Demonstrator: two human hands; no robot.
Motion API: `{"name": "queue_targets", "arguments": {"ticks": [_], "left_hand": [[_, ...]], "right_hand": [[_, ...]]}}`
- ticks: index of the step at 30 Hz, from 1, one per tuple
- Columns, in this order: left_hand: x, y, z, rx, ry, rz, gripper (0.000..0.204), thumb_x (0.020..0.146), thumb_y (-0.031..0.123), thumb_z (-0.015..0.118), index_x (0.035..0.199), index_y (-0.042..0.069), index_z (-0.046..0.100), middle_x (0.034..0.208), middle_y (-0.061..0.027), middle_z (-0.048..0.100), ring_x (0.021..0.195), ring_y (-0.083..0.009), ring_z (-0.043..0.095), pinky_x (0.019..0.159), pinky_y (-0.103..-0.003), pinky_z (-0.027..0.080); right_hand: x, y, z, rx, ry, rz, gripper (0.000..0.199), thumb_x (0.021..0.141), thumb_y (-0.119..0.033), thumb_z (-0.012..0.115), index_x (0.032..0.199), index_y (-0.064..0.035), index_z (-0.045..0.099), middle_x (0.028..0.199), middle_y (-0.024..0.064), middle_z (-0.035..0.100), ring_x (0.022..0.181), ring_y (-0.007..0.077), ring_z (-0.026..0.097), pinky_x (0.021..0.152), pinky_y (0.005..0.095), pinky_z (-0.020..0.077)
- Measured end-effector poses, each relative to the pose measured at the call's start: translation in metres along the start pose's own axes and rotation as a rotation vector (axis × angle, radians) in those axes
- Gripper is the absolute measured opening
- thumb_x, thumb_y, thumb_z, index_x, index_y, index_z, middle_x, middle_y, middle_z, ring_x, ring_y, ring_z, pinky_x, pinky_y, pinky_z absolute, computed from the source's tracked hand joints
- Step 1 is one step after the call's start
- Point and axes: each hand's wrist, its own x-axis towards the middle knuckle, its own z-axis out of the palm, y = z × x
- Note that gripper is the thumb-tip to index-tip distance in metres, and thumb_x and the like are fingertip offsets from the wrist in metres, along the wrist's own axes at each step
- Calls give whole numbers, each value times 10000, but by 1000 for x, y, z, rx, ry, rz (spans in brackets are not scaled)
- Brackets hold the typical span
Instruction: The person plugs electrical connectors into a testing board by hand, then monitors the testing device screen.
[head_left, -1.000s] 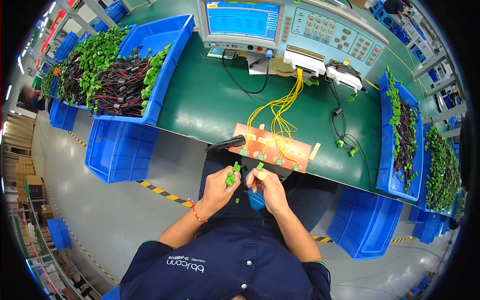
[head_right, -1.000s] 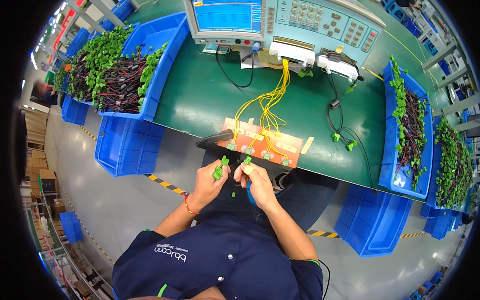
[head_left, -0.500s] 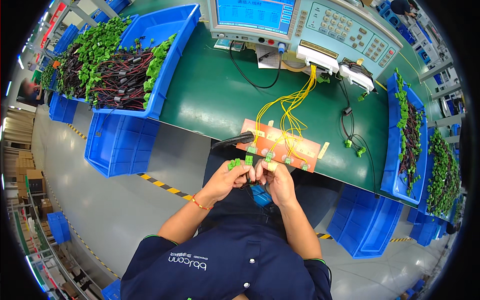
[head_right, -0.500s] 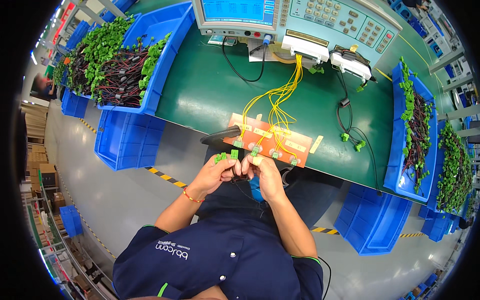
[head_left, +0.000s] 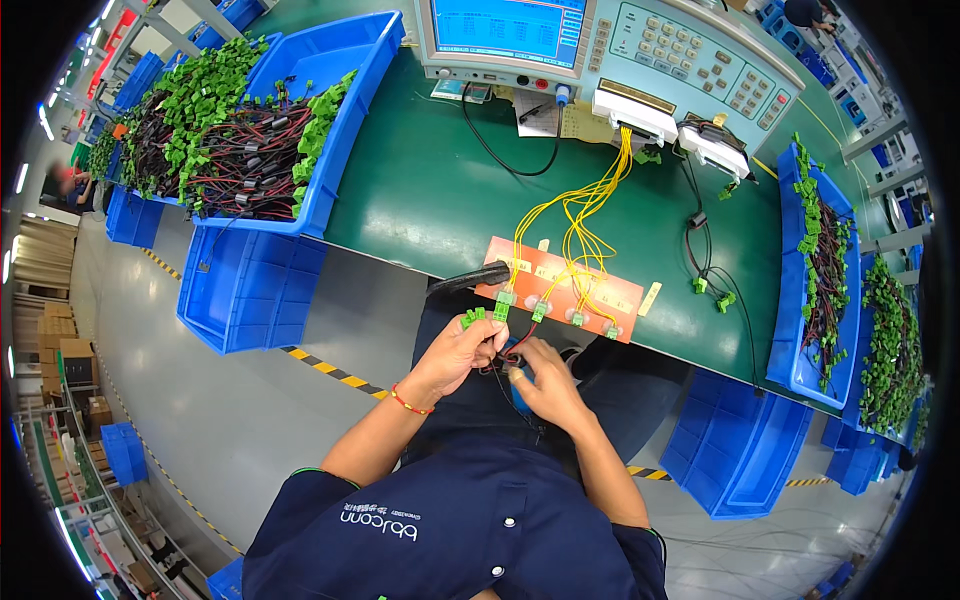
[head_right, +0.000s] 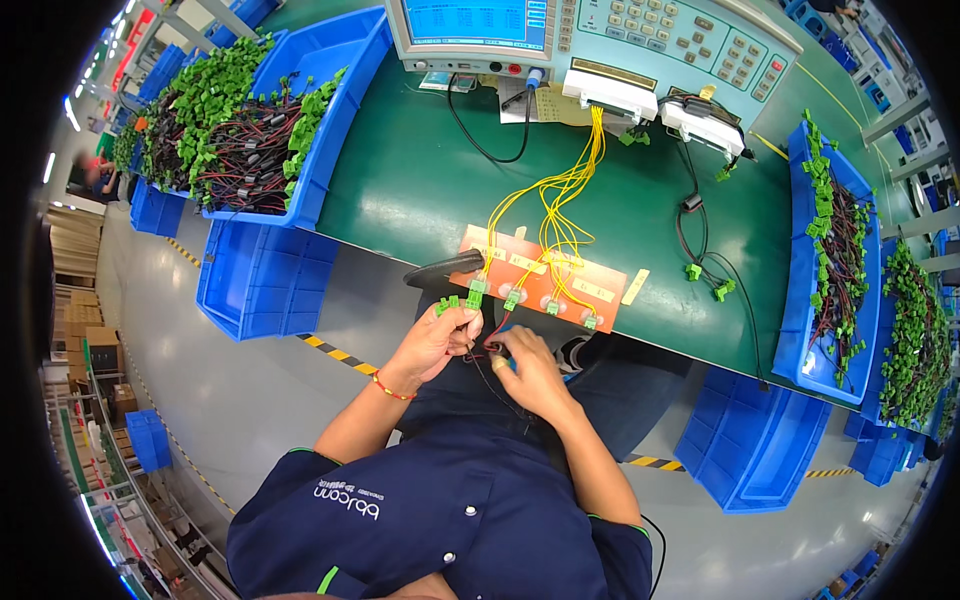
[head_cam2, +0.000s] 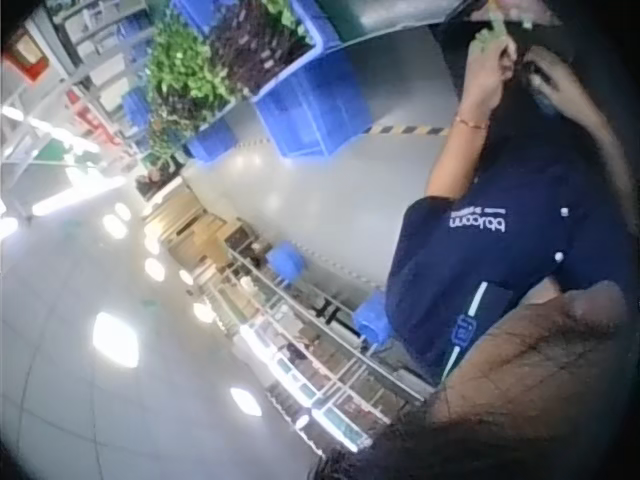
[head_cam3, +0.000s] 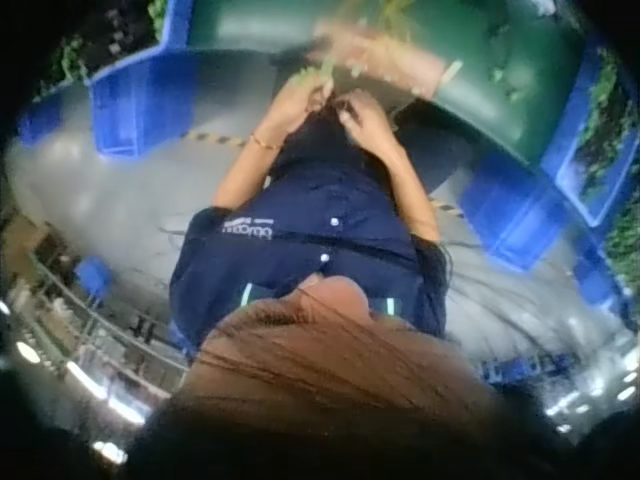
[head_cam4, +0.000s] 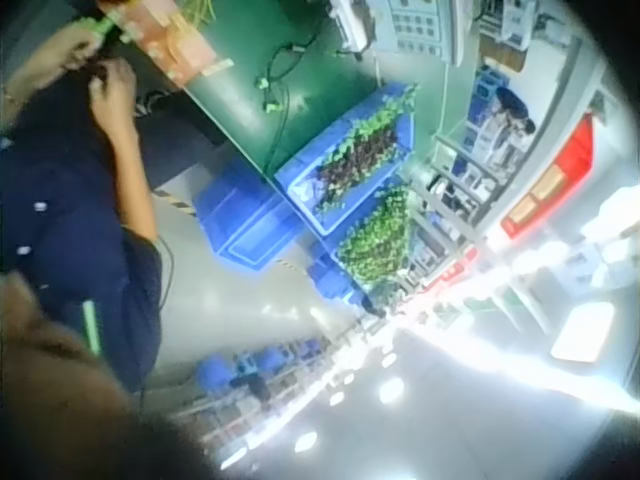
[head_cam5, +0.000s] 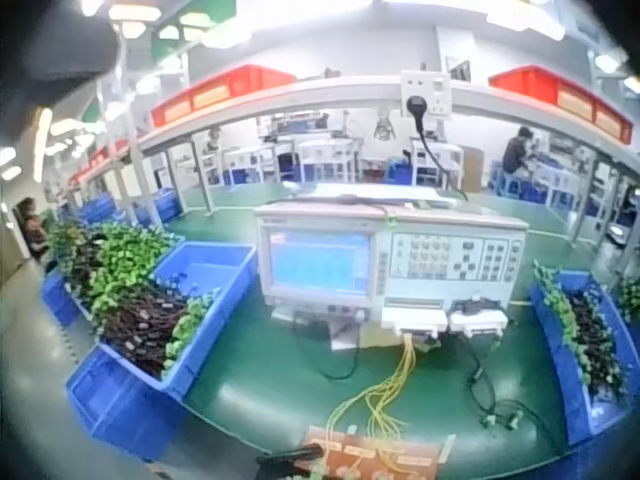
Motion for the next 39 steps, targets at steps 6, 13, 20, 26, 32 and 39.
{"name": "queue_targets", "arguments": {"ticks": [6, 13, 20, 26, 32, 39], "left_hand": [[2, 4, 0, 0, 32, 0, 331, 990, 253, 486, 713, 76, 522, 562, 93, 281, 505, -28, 226, 480, -224, 189], [-8, 11, 17, 15, 139, 68, 265, 999, 221, 528, 978, -4, 666, 599, 85, 348, 499, -5, 249, 454, -207, 196], [-41, -15, 37, 619, 404, 775, 231, 992, 115, 537, 1161, -7, 638, 1034, -88, 637, 573, -62, 485, 526, -216, 403], [-41, -21, 78, 1046, -309, 476, 280, 900, 46, 615, 1180, 38, 619, 1032, -149, 639, 839, -365, 650, 676, -378, 527], [-34, -31, 64, 886, -279, 562, 207, 886, 41, 639, 1086, -11, 646, 907, -144, 631, 701, -313, 617, 638, -349, 504], [-33, -38, 57, 729, -149, 461, 161, 936, 84, 614, 1017, -41, 677, 820, -118, 674, 729, -202, 657, 659, -298, 513]], "right_hand": [[-30, 8, -53, -122, -99, 212, 240, 828, -94, 633, 1063, -55, 604, 847, 124, 654, 813, 308, 628, 821, 396, 456], [-79, -8, -109, 323, 40, 407, 210, 821, 2, 686, 1005, 16, 586, 842, 68, 656, 790, 139, 639, 761, 283, 499], [-85, -32, -123, 591, 67, 260, 149, 837, 2, 678, 963, 12, 600, 853, 64, 658, 804, 150, 660, 750, 289, 511], [-61, -43, -106, 577, -107, 256, 160, 839, -4, 655, 987, 9, 594, 879, 76, 642, 780, 145, 639, 689, 274, 514], [-69, -39, -92, 1098, 101, 405, 346, 831, -14, 664, 1157, 8, 549, 882, 95, 641, 727, 162, 643, 586, 294, 538], [-55, -30, -44, 1560, 338, 404, 281, 951, -117, 589, 1200, 13, 574, 948, 76, 627, 791, 124, 607, 711, 284, 534]]}}
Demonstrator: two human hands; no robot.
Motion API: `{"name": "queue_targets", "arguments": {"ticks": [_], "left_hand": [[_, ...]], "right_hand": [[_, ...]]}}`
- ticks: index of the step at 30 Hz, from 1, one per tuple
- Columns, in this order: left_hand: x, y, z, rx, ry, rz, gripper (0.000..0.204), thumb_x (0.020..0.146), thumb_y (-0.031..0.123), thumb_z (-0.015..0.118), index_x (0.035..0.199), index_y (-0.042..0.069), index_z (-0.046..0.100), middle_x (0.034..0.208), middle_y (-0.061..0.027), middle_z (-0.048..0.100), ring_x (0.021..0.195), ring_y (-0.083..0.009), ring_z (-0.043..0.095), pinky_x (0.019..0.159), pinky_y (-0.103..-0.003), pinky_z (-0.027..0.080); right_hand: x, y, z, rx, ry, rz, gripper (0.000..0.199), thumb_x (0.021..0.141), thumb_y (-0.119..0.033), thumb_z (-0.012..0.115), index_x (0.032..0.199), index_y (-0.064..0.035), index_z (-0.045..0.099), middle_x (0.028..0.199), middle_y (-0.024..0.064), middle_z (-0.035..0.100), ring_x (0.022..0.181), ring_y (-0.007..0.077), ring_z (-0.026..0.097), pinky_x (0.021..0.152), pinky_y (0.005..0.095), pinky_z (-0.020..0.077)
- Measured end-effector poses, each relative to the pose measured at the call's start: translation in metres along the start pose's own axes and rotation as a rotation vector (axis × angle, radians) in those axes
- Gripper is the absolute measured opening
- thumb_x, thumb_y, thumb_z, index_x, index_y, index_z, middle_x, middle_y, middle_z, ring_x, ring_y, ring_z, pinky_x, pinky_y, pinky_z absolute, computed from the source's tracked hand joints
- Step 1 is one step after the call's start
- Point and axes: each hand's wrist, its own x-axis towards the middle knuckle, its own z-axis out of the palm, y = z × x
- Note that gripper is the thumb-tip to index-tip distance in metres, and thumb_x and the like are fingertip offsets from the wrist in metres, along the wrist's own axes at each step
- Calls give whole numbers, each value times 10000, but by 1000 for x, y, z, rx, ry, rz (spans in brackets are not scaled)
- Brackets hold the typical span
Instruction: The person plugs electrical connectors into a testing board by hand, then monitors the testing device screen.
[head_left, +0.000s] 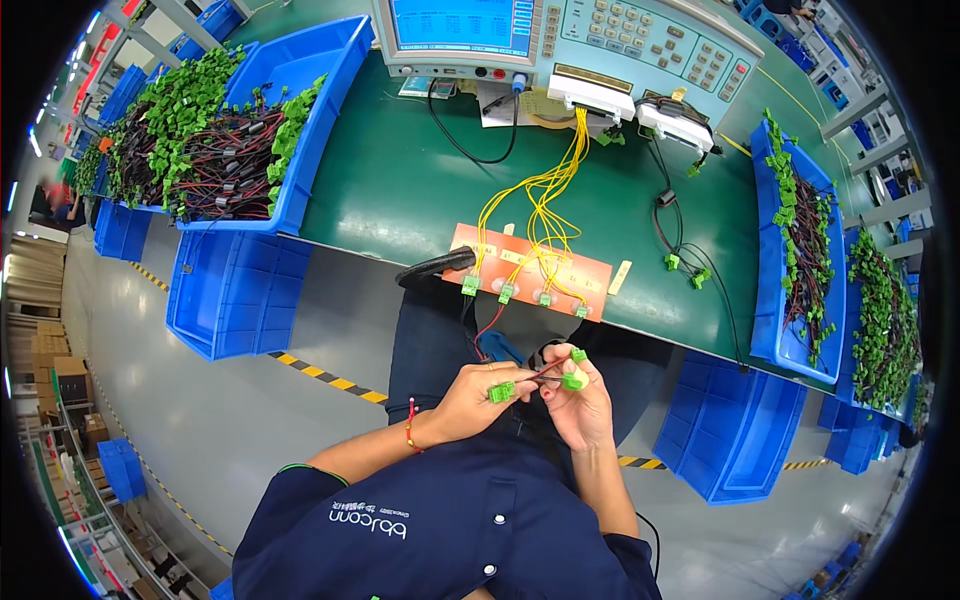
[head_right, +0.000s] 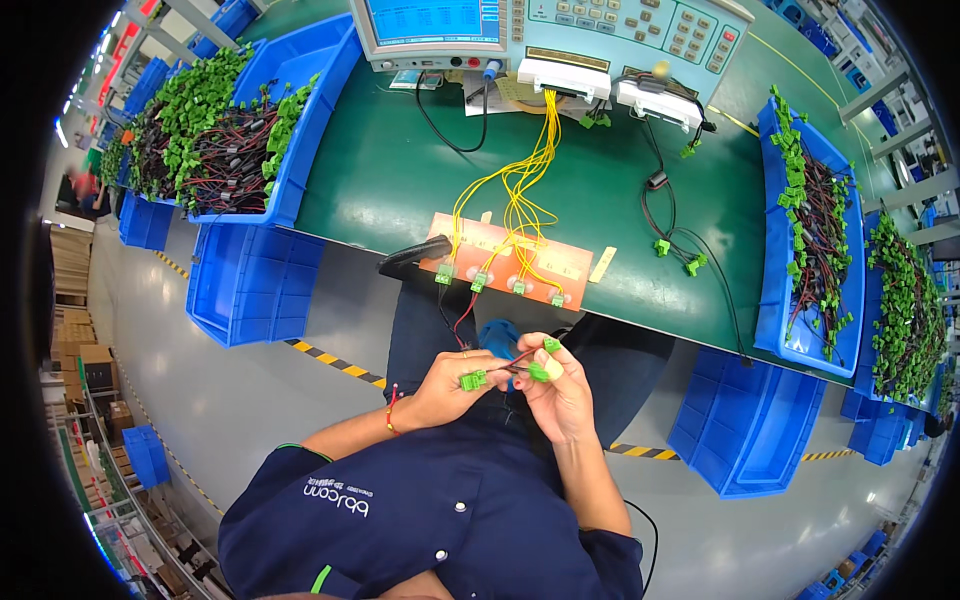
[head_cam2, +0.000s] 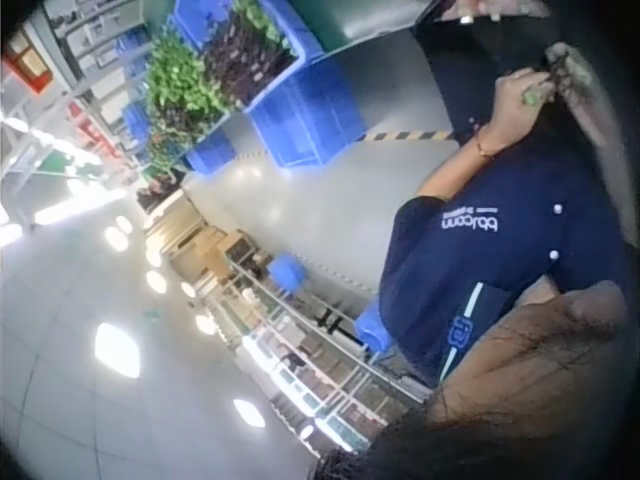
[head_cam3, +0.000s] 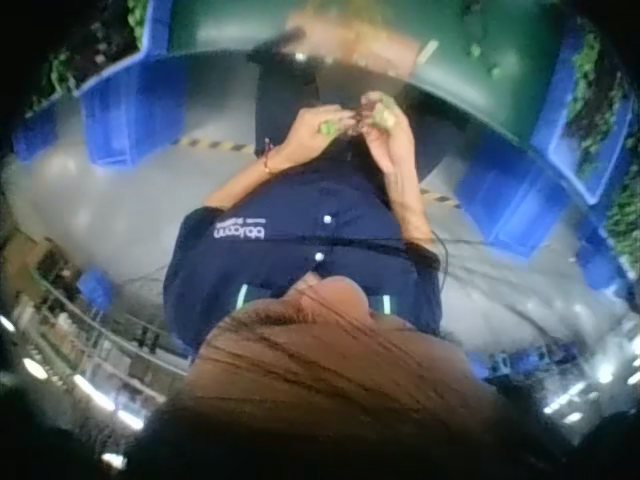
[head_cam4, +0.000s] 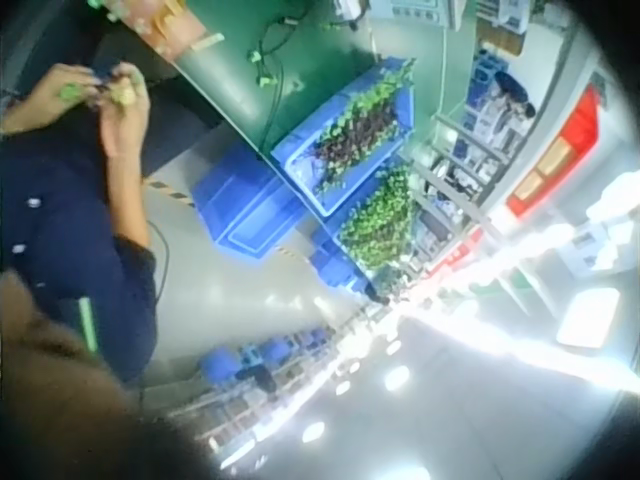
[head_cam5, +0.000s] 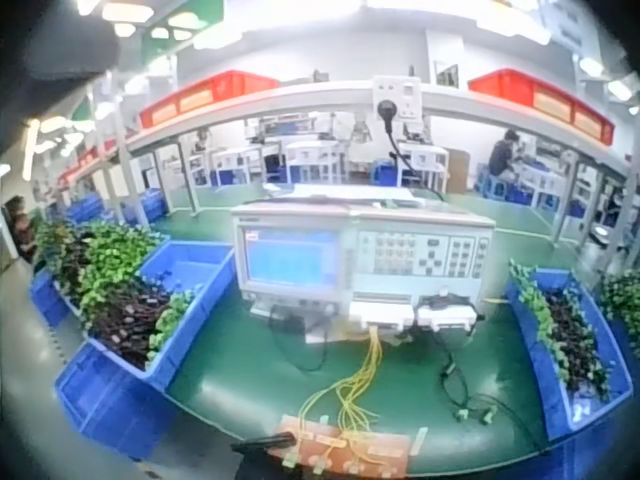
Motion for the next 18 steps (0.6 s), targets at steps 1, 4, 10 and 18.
{"name": "queue_targets", "arguments": {"ticks": [1, 4, 10, 18], "left_hand": [[-2, -3, 0, 2, 3, 0, 161, 936, 84, 614, 1017, -41, 677, 820, -118, 674, 729, -202, 657, 659, -298, 513], [-8, -8, 2, -22, 138, 42, 195, 962, 96, 587, 1049, -55, 674, 881, -106, 701, 785, -163, 662, 709, -290, 516], [-18, -10, -13, -321, 214, -219, 279, 1015, 177, 522, 1157, -22, 658, 732, -42, 627, 700, -82, 573, 663, -241, 465], [-21, -17, -13, -170, 182, -157, 280, 1027, 188, 492, 1150, -7, 650, 598, -26, 530, 555, -72, 503, 544, -242, 412]], "right_hand": [[3, -1, 9, 4, 24, 26, 272, 957, -125, 582, 1191, 15, 581, 956, 72, 624, 777, 120, 599, 691, 279, 526], [13, -2, 18, -52, 34, 39, 282, 977, -170, 542, 1172, 26, 593, 908, 57, 612, 707, 100, 568, 632, 258, 495], [32, -7, 25, -685, 21, -11, 376, 981, -267, 447, 1044, 44, 647, 667, -19, 482, 561, 54, 391, 558, 211, 363], [47, 6, 31, -705, 80, -16, 347, 977, -253, 422, 905, 10, 637, 596, -48, 416, 520, 48, 338, 525, 225, 307]]}}
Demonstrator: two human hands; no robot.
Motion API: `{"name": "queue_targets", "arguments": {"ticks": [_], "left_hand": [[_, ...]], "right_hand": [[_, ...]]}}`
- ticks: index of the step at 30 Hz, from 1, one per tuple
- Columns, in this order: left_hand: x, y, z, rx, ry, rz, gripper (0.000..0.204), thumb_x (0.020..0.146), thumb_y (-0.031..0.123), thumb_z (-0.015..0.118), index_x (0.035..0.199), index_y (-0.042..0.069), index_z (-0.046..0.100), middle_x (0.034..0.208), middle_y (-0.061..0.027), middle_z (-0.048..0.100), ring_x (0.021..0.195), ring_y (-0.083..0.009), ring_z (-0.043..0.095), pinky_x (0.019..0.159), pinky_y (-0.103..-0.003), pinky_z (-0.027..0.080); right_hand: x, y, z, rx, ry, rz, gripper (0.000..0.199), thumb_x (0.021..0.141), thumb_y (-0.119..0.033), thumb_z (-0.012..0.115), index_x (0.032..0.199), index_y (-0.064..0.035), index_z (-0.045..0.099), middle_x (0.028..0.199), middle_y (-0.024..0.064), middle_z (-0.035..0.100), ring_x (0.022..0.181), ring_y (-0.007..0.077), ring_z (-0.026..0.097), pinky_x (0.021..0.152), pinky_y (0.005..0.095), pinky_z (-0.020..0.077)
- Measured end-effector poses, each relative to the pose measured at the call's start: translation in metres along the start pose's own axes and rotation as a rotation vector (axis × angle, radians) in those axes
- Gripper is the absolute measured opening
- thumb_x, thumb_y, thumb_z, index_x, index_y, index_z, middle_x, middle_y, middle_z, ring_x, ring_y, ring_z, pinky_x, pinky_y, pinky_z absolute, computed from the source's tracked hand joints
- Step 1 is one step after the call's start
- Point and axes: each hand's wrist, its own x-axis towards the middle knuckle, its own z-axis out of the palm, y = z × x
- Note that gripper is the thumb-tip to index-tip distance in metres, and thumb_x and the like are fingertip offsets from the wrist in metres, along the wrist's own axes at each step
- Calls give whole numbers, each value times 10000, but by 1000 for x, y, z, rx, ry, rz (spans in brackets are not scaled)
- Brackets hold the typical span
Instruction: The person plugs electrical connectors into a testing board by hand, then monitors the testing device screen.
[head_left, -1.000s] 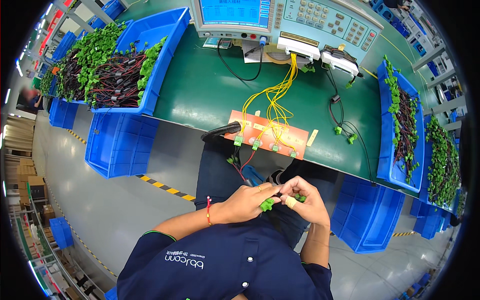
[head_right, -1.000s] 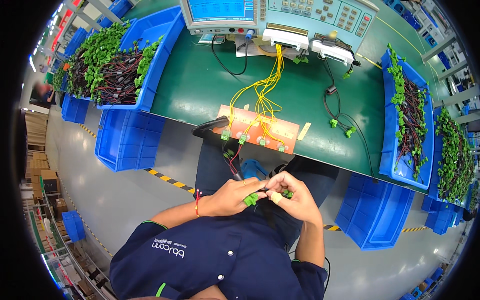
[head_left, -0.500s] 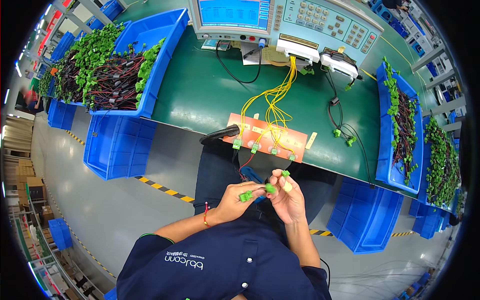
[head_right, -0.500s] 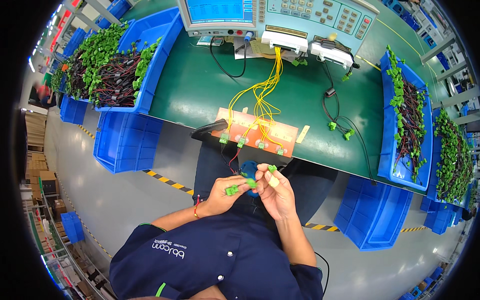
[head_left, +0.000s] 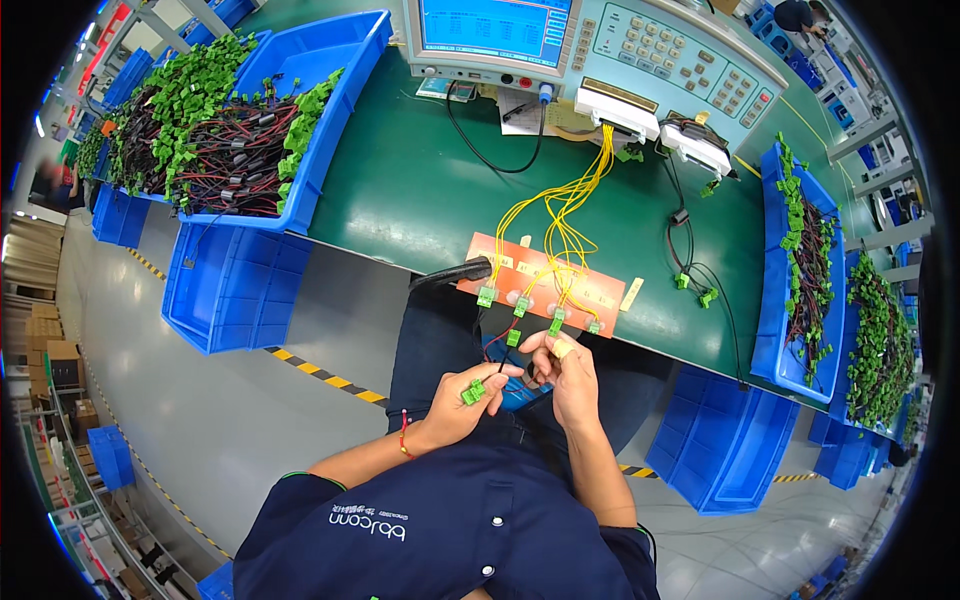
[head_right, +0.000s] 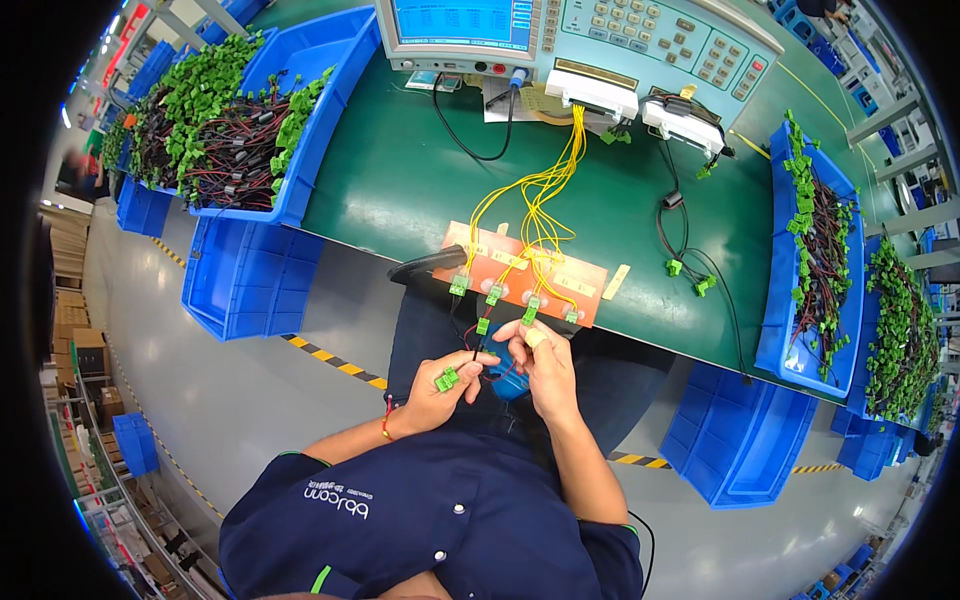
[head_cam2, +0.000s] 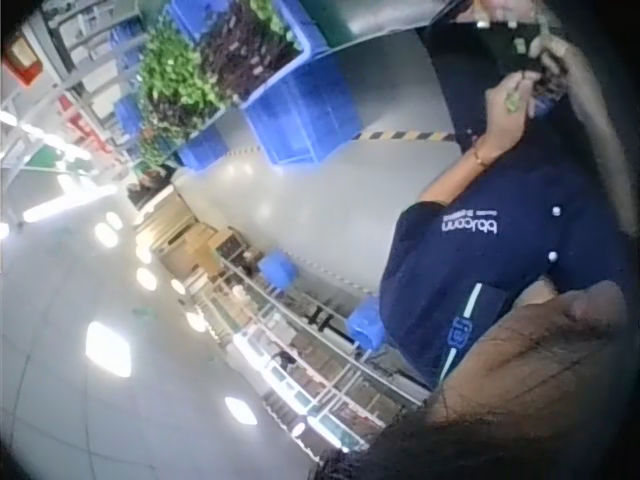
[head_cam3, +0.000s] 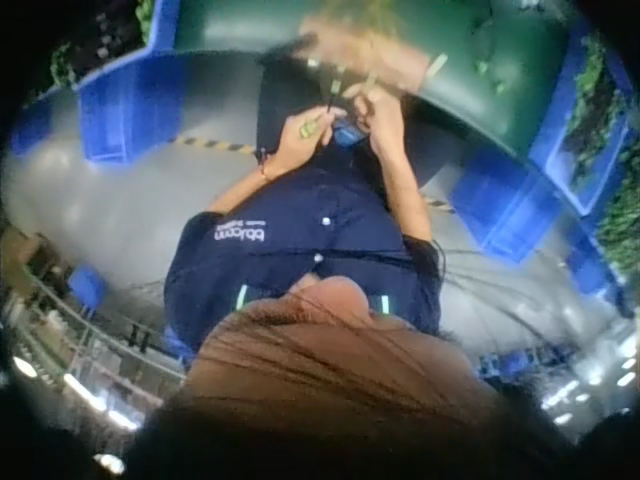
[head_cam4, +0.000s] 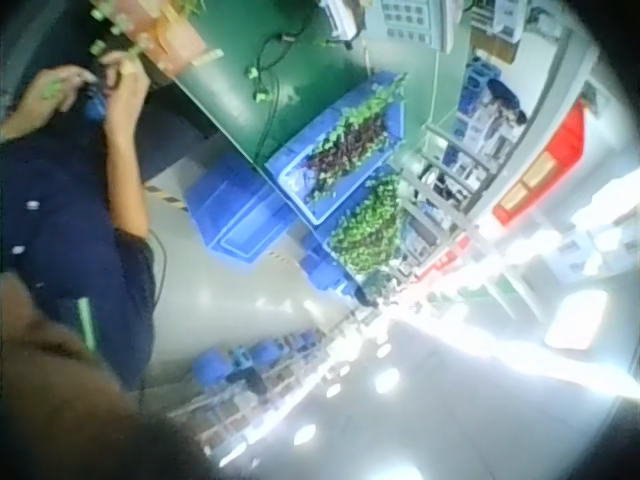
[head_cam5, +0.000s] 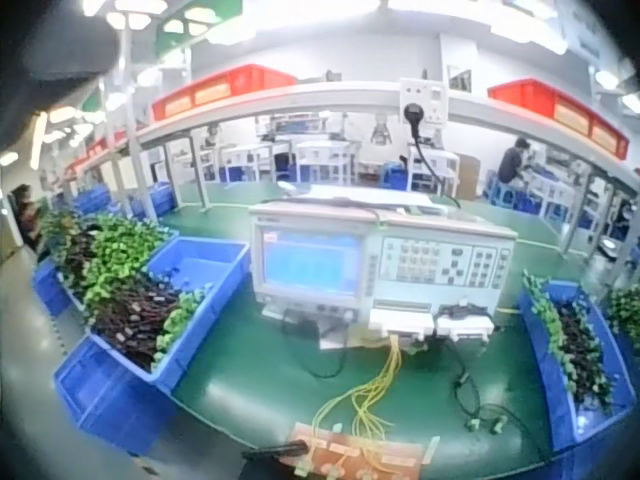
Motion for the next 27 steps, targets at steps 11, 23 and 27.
{"name": "queue_targets", "arguments": {"ticks": [11, 23, 27], "left_hand": [[1, 2, 0, 60, -44, 74, 230, 1017, 167, 510, 1061, -11, 648, 617, -46, 571, 553, -93, 549, 536, -251, 437], [12, -6, 18, 338, -137, 303, 346, 821, -25, 624, 1167, -26, 615, 775, -162, 655, 664, -295, 669, 596, -354, 523], [16, -3, 24, 513, -165, 373, 325, 855, 14, 634, 1178, -10, 612, 918, -184, 669, 783, -360, 666, 648, -389, 538]], "right_hand": [[5, -2, -8, 330, -106, 77, 337, 984, -265, 423, 911, -8, 629, 602, -29, 437, 492, 69, 359, 517, 240, 315], [-39, 1, -3, -859, 312, -725, 171, 805, -18, 734, 925, 22, 618, 834, 82, 617, 563, 117, 545, 549, 256, 445], [-35, -1, -10, -866, 341, -667, 74, 863, -8, 668, 857, 39, 611, 740, 46, 618, 567, 77, 541, 528, 243, 439]]}}
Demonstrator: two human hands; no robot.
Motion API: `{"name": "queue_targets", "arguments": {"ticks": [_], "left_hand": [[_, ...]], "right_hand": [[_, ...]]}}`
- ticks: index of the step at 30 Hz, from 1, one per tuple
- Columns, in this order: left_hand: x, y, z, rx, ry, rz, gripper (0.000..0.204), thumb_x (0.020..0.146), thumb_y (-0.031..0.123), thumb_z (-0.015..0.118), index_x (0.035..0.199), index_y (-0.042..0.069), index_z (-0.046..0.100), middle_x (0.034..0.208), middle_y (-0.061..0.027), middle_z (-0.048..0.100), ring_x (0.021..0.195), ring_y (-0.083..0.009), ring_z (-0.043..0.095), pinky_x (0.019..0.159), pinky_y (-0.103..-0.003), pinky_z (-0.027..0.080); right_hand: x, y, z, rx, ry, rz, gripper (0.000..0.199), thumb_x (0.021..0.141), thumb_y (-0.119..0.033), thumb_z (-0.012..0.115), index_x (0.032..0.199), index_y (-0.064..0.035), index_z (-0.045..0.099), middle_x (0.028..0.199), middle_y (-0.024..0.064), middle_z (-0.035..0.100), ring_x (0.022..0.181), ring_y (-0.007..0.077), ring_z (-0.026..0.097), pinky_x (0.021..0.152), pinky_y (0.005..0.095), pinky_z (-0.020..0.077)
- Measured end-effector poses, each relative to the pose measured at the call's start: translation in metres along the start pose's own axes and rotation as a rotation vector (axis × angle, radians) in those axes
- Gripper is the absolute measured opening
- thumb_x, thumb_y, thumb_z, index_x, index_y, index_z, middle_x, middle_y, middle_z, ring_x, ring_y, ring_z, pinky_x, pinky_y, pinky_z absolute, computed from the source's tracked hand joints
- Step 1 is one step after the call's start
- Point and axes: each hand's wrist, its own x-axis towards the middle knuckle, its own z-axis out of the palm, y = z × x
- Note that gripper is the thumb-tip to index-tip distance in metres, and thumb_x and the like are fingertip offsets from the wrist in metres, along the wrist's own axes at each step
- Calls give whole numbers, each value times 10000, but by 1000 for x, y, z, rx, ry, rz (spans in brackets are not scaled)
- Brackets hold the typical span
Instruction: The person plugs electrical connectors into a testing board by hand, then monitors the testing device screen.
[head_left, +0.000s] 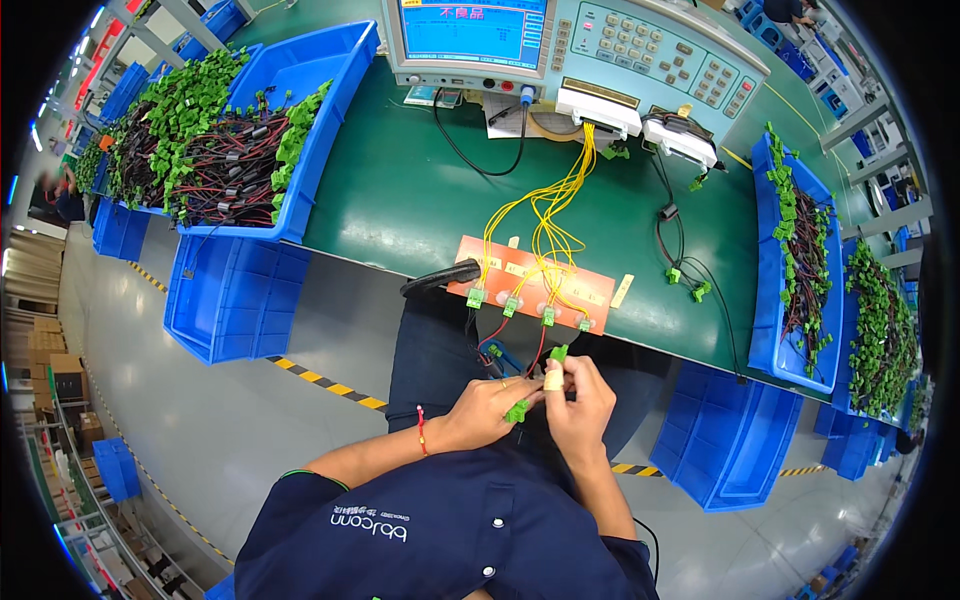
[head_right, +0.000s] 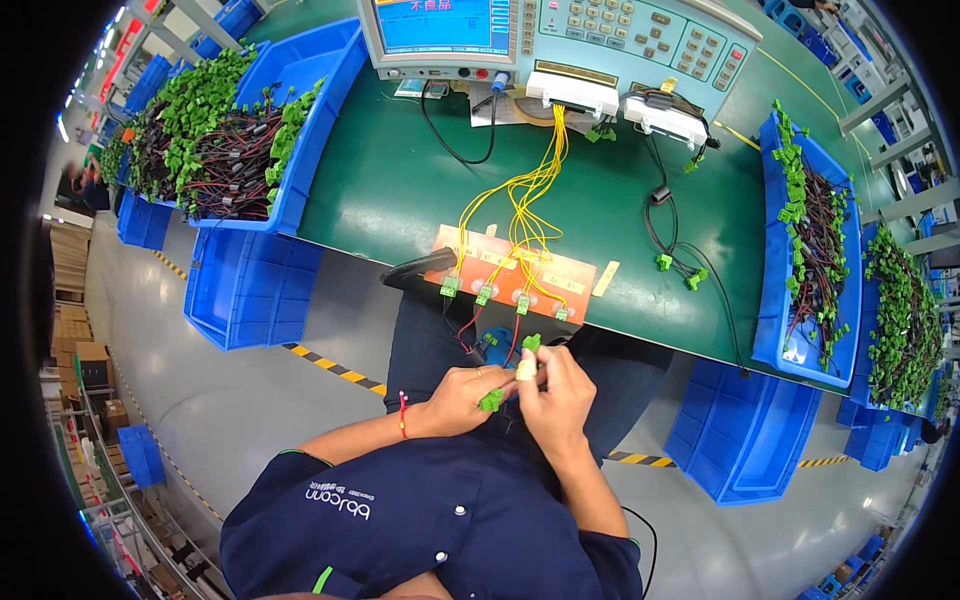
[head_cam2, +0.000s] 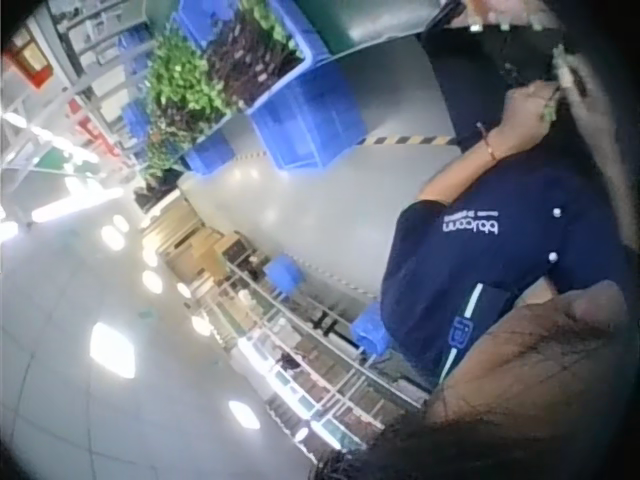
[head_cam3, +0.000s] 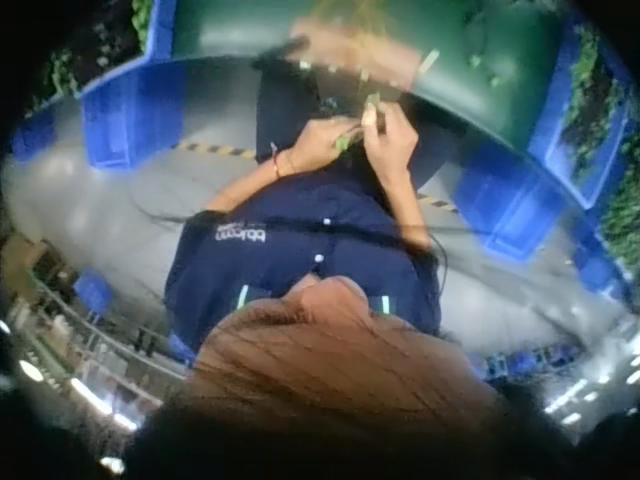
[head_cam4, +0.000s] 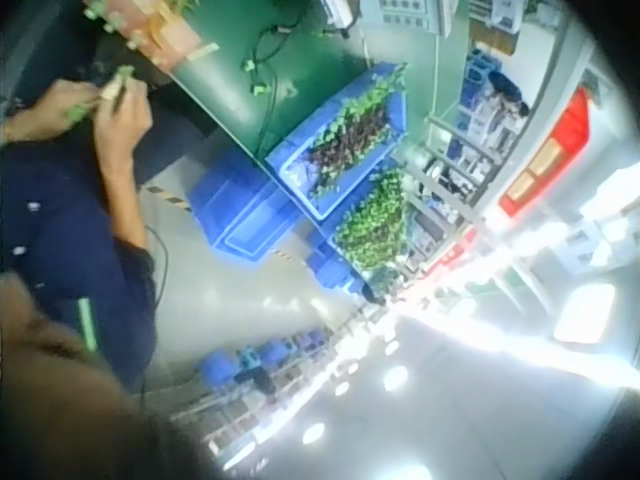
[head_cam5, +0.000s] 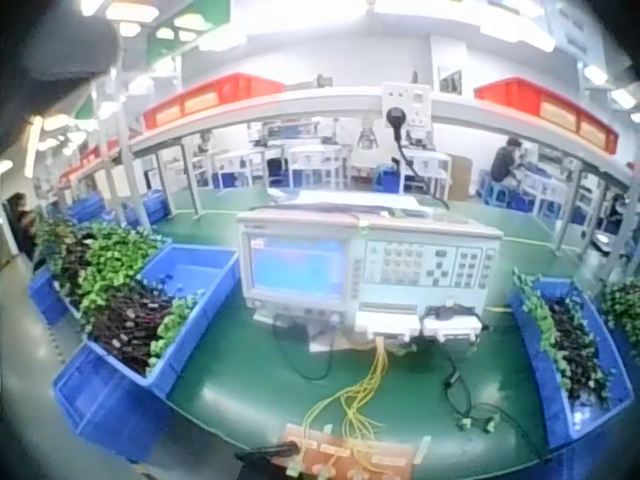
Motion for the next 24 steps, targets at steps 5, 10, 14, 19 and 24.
{"name": "queue_targets", "arguments": {"ticks": [5, 10, 14, 19, 24], "left_hand": [[-4, 9, -3, -132, 36, -52, 254, 918, 70, 624, 1162, -1, 628, 963, -179, 664, 807, -332, 667, 686, -359, 539], [-27, -5, -14, -370, 362, -233, 135, 962, 99, 591, 1035, -8, 630, 902, -69, 608, 731, -143, 581, 653, -260, 476], [-28, -17, -24, -746, 588, -504, 218, 986, 163, 572, 1153, 28, 537, 834, 16, 500, 680, -42, 454, 589, -201, 376], [-28, -32, -30, -529, 272, -527, 236, 994, 230, 566, 1117, 31, 593, 787, 18, 530, 692, -45, 487, 631, -212, 418], [-25, -31, -17, -614, -130, -525, 281, 1016, 260, 516, 1064, 24, 659, 804, 20, 579, 716, -46, 506, 652, -218, 422]], "right_hand": [[7, 21, -6, 724, -138, 572, 191, 963, -101, 516, 832, -1, 612, 736, 44, 621, 615, 72, 533, 573, 208, 404], [13, 28, -6, 871, -165, 584, 239, 976, -146, 482, 812, -14, 594, 734, 45, 608, 640, 70, 517, 617, 211, 398], [18, 37, -7, 960, -194, 611, 248, 968, -165, 468, 800, -26, 587, 740, 41, 601, 674, 82, 530, 630, 222, 398], [13, 37, 0, 913, -125, 592, 249, 975, -176, 509, 951, 23, 655, 814, 63, 636, 696, 93, 538, 674, 231, 432], [-2, 55, -6, 721, -366, 456, 354, 991, -246, 535, 1199, 38, 577, 1125, 90, 633, 1073, 154, 553, 951, 307, 426]]}}
